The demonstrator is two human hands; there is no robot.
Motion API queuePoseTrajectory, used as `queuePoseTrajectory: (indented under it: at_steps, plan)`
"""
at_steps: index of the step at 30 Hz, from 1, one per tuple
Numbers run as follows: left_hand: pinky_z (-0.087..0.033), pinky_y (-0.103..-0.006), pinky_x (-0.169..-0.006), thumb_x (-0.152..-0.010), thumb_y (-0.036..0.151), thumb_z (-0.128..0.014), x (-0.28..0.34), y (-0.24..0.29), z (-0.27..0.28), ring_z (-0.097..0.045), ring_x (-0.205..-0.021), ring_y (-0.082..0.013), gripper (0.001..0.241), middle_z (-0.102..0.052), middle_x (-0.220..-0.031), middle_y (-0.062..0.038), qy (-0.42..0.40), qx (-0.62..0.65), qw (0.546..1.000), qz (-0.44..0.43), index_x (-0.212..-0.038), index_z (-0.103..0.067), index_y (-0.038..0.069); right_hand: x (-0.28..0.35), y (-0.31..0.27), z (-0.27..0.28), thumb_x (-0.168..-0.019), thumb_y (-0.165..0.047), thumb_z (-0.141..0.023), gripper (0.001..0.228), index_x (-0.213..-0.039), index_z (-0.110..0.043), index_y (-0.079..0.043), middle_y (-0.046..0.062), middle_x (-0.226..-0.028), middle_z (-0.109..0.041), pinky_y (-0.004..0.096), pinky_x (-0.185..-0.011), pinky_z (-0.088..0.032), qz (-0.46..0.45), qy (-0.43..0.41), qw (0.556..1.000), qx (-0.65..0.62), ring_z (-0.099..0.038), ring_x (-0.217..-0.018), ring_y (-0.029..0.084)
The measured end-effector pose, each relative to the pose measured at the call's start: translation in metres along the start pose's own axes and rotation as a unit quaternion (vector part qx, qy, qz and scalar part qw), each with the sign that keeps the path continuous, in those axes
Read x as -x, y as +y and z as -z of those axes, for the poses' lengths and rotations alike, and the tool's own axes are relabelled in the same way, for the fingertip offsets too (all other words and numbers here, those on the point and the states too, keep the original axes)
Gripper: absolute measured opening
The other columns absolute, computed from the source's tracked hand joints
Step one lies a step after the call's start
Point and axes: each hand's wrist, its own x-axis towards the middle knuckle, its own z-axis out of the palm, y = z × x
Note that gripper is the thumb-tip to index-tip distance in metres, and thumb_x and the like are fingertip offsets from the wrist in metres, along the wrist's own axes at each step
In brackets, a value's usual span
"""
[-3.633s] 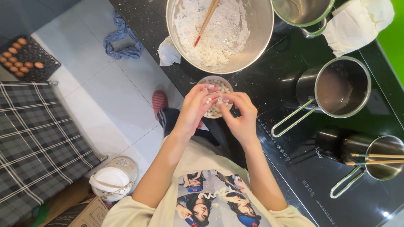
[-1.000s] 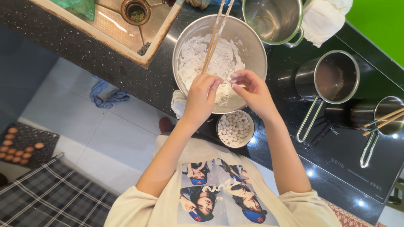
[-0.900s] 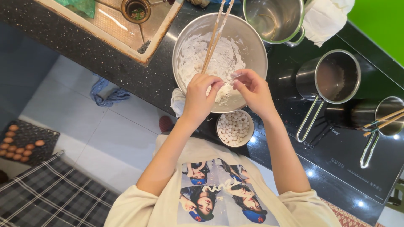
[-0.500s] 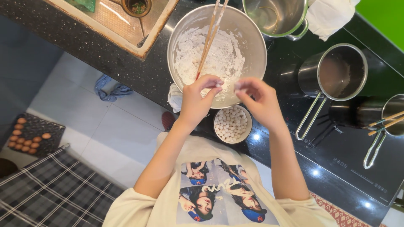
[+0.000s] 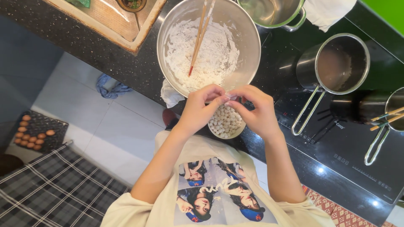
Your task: Rolling and forming small dough balls from a larger mixture and placing them in a separate bowl.
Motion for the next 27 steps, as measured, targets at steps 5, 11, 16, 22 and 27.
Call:
queuePoseTrajectory:
  at_steps: [5,11,16,22,27]
  plan:
    - [-0.057,-0.0252,-0.075,-0.104,0.021,-0.059,0.007,0.01,-0.009,-0.072,-0.08,-0.0077,0.023,-0.074,-0.082,-0.003,-0.032,0.006,0.998,0.061,-0.101,-0.069,0.001,0.014,0.007,0.008,-0.095,-0.005,-0.068,0.012,-0.106,-0.065,-0.001,0.009,-0.092,-0.067,0.029,-0.073,-0.051,-0.055,-0.031,0.998,-0.003,-0.064,-0.081,0.016]
    - [-0.055,-0.0307,-0.065,-0.094,0.022,-0.07,0.014,0.027,-0.013,-0.068,-0.067,-0.0156,0.021,-0.071,-0.075,-0.009,-0.083,-0.144,0.98,0.113,-0.096,-0.071,0.001,0.021,0.014,0.019,-0.097,-0.015,-0.066,0.016,-0.1,-0.066,0.0,0.011,-0.082,-0.067,0.033,-0.069,-0.052,-0.169,-0.171,0.97,0.038,-0.064,-0.073,0.02]
    - [-0.057,-0.0326,-0.075,-0.085,0.013,-0.072,0.017,0.01,-0.011,-0.073,-0.078,-0.0223,0.029,-0.074,-0.092,-0.013,-0.076,-0.182,0.98,0.023,-0.112,-0.068,0.002,0.014,0.012,0.018,-0.087,-0.02,-0.075,0.026,-0.105,-0.07,-0.002,0.012,-0.087,-0.07,0.032,-0.07,-0.054,-0.111,-0.203,0.971,0.053,-0.068,-0.075,0.018]
    - [-0.059,-0.0295,-0.076,-0.089,0.018,-0.075,0.013,0.021,0.015,-0.075,-0.082,-0.0167,0.033,-0.077,-0.094,-0.012,-0.08,-0.129,0.987,0.046,-0.117,-0.066,0.003,-0.023,0.012,0.017,-0.09,-0.016,-0.074,0.022,-0.108,-0.074,-0.004,0.009,-0.093,-0.075,0.03,-0.067,-0.052,-0.103,-0.099,0.988,0.059,-0.068,-0.078,0.016]
    - [-0.053,-0.0248,-0.063,-0.089,0.017,-0.073,0.0,0.034,0.042,-0.068,-0.07,-0.0094,0.033,-0.078,-0.09,-0.005,0.075,-0.129,0.985,0.086,-0.12,-0.066,0.006,-0.071,0.052,-0.014,-0.087,-0.012,-0.074,0.024,-0.108,-0.074,-0.001,0.014,-0.092,-0.073,0.034,-0.073,-0.054,-0.066,-0.135,0.983,0.108,-0.07,-0.08,0.023]
